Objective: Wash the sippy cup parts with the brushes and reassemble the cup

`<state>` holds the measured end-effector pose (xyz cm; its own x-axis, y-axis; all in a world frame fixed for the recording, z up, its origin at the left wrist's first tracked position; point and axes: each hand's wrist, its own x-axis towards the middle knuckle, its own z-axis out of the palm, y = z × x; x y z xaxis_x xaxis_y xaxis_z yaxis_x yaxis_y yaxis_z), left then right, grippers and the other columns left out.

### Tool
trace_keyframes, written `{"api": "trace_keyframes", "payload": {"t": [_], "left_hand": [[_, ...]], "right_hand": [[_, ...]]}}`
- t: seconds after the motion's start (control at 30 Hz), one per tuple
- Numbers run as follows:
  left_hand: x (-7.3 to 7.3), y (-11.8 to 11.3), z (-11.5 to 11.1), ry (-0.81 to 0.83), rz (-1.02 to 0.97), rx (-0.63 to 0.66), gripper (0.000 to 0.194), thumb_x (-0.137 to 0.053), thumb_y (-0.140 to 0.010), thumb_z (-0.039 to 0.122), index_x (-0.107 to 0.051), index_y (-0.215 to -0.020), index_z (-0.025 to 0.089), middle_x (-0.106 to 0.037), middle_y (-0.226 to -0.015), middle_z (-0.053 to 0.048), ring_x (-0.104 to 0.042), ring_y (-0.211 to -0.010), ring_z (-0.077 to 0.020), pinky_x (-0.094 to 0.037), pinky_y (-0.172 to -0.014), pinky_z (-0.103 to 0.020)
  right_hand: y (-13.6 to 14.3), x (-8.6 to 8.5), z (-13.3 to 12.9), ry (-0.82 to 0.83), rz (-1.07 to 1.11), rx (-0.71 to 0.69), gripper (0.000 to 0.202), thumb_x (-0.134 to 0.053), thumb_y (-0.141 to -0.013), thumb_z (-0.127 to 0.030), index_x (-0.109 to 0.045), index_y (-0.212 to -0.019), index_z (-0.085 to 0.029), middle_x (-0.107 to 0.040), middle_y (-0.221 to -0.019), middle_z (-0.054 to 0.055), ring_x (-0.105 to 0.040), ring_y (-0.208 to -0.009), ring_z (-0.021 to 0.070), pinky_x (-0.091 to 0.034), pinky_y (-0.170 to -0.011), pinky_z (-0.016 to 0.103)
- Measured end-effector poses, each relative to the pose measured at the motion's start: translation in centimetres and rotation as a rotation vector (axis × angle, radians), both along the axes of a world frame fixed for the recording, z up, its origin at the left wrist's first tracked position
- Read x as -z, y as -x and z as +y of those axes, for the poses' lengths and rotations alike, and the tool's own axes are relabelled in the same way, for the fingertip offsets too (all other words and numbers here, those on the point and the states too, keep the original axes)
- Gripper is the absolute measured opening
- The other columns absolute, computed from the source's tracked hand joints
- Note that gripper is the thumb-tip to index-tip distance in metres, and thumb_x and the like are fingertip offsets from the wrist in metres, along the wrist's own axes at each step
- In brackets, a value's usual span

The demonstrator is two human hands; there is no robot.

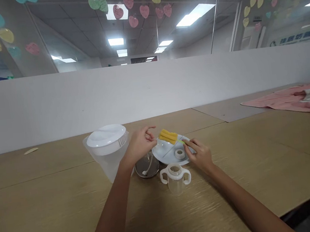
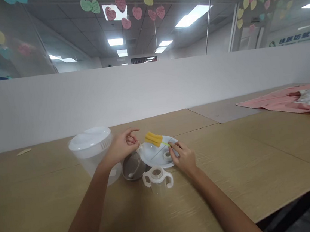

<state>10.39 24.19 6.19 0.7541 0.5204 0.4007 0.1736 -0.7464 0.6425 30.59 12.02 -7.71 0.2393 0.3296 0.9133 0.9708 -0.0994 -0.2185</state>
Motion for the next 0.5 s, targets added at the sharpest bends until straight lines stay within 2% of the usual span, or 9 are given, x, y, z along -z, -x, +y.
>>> {"api": "trace_keyframes", "payload": {"t": [0.07, 0.23, 0.37, 0.5], "left_hand": [[0.4, 0.2, 0.3, -0.07, 0.131, 0.003, 0.05, -0.054, -0.065, 0.012, -0.058, -0.114, 0.018, -0.064, -0.081, 0.0, -0.06, -0.069, -0.0124, -0.047, -0.063, -0.02], [2.6, -0.2, 1.6, -0.299, 0.505, -0.114, 0.042, -0.052, -0.062, 0.003, -0.064, -0.099, 0.019, -0.067, -0.078, -0.002, -0.061, -0.071, -0.0168, -0.041, -0.059, -0.022], [4.3, -0.6, 3.0, -0.31, 0.603, -0.168, 0.042, -0.051, -0.064, -0.001, -0.064, -0.099, 0.018, -0.068, -0.08, -0.005, -0.062, -0.074, -0.0186, -0.042, -0.062, -0.022], [5.5, -0.8, 3.7, -0.334, 0.639, -0.224, 0.041, -0.055, -0.067, 0.002, -0.06, -0.106, 0.016, -0.067, -0.093, -0.011, -0.063, -0.086, -0.0222, -0.045, -0.069, -0.025]], "right_hand": [[-0.4, -0.1, 0.0, -0.002, -0.004, 0.049, 0.026, -0.049, -0.088, -0.03, -0.071, -0.095, -0.018, -0.066, -0.077, 0.006, -0.061, -0.069, 0.0135, -0.046, -0.063, 0.022], [-1.0, -0.5, -0.2, -0.027, -0.001, 0.09, 0.027, -0.048, -0.089, -0.03, -0.071, -0.093, -0.017, -0.067, -0.076, 0.005, -0.061, -0.068, 0.0138, -0.043, -0.062, 0.022], [-1.4, -0.5, -0.2, 0.024, -0.016, 0.13, 0.027, -0.048, -0.088, -0.031, -0.071, -0.092, -0.018, -0.068, -0.076, 0.004, -0.06, -0.062, 0.0124, -0.039, -0.057, 0.023], [-2.0, -0.3, -0.3, 0.149, 0.02, 0.14, 0.028, -0.047, -0.089, -0.032, -0.07, -0.097, -0.019, -0.068, -0.076, 0.003, -0.057, -0.055, 0.0109, -0.034, -0.052, 0.023]]}}
